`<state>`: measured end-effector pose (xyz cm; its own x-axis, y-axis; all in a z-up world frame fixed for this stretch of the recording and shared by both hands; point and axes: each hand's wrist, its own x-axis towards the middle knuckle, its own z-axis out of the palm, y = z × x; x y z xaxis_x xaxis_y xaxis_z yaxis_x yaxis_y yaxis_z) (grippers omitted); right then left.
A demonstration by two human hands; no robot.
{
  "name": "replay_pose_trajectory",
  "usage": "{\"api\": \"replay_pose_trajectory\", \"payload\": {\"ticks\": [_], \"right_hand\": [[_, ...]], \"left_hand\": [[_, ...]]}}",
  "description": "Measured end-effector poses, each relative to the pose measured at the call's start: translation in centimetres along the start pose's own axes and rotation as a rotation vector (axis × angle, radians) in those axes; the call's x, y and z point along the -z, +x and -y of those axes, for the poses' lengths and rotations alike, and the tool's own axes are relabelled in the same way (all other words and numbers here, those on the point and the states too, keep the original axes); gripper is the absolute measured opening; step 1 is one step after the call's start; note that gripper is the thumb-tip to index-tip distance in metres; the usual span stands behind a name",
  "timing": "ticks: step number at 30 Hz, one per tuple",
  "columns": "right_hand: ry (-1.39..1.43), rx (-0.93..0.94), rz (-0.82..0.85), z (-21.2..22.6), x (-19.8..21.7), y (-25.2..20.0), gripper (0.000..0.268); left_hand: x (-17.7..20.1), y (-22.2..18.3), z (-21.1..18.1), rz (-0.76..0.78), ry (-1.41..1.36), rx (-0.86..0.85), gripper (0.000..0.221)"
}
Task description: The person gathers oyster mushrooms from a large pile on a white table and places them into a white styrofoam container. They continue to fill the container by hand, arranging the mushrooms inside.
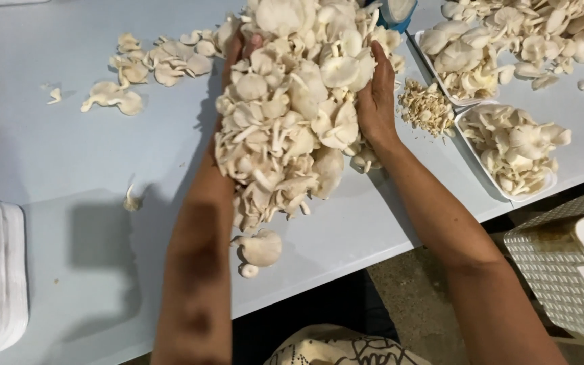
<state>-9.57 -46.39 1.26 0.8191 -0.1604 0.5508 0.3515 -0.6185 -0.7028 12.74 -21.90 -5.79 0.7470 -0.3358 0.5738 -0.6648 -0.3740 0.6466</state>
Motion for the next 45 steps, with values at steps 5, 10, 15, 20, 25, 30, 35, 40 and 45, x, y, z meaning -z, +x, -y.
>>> {"api": "replay_pose_trajectory", "payload": {"ticks": [5, 10, 15, 20, 25, 30, 35, 40, 45], "right_hand": [[-0.057, -0.114, 0.002, 0.5, 0.8, -0.1, 0.066], [0.054, -0.153, -0.014, 1.4, 1.7, -0.3, 0.059], [0.072, 0.066, -0.071, -1.4, 2.0, -1.3, 0.078], [0.041, 0.083, -0.163, 0.0, 1.6, -1.0, 0.088], [0.041, -0.004, -0.246, 2.9, 2.3, -0.5, 0.066], [0.025, -0.072, -0.270, 5.0, 2.5, -0.5, 0.071], [0.018, -0.129, -0.202, 5.7, 2.9, -0.4, 0.074], [-0.020, -0.077, -0.132, 4.4, 3.0, -0.5, 0.054], [0.028, -0.044, -0.110, 3.8, 3.1, -0.7, 0.055]], "left_hand": [[4.4, -0.2, 2.5, -0.014, -0.096, -0.019, 0.059], [10.4, -4.4, -2.5, -0.026, -0.162, 0.113, 0.063], [14.1, -4.5, 0.4, -0.191, 0.029, 0.071, 0.048], [22.7, -7.6, 4.9, -0.809, 0.839, 0.138, 0.012], [28.4, -13.6, 11.1, -0.579, 1.136, 0.321, 0.066], [22.2, -7.7, 10.0, -0.203, 0.966, 0.332, 0.074], [15.3, -2.3, 1.1, -0.020, 0.213, 0.461, 0.062], [11.0, -1.9, 0.9, 0.084, 0.157, 0.299, 0.044], [9.5, -3.2, 3.3, -0.050, 0.179, 0.117, 0.033]]}}
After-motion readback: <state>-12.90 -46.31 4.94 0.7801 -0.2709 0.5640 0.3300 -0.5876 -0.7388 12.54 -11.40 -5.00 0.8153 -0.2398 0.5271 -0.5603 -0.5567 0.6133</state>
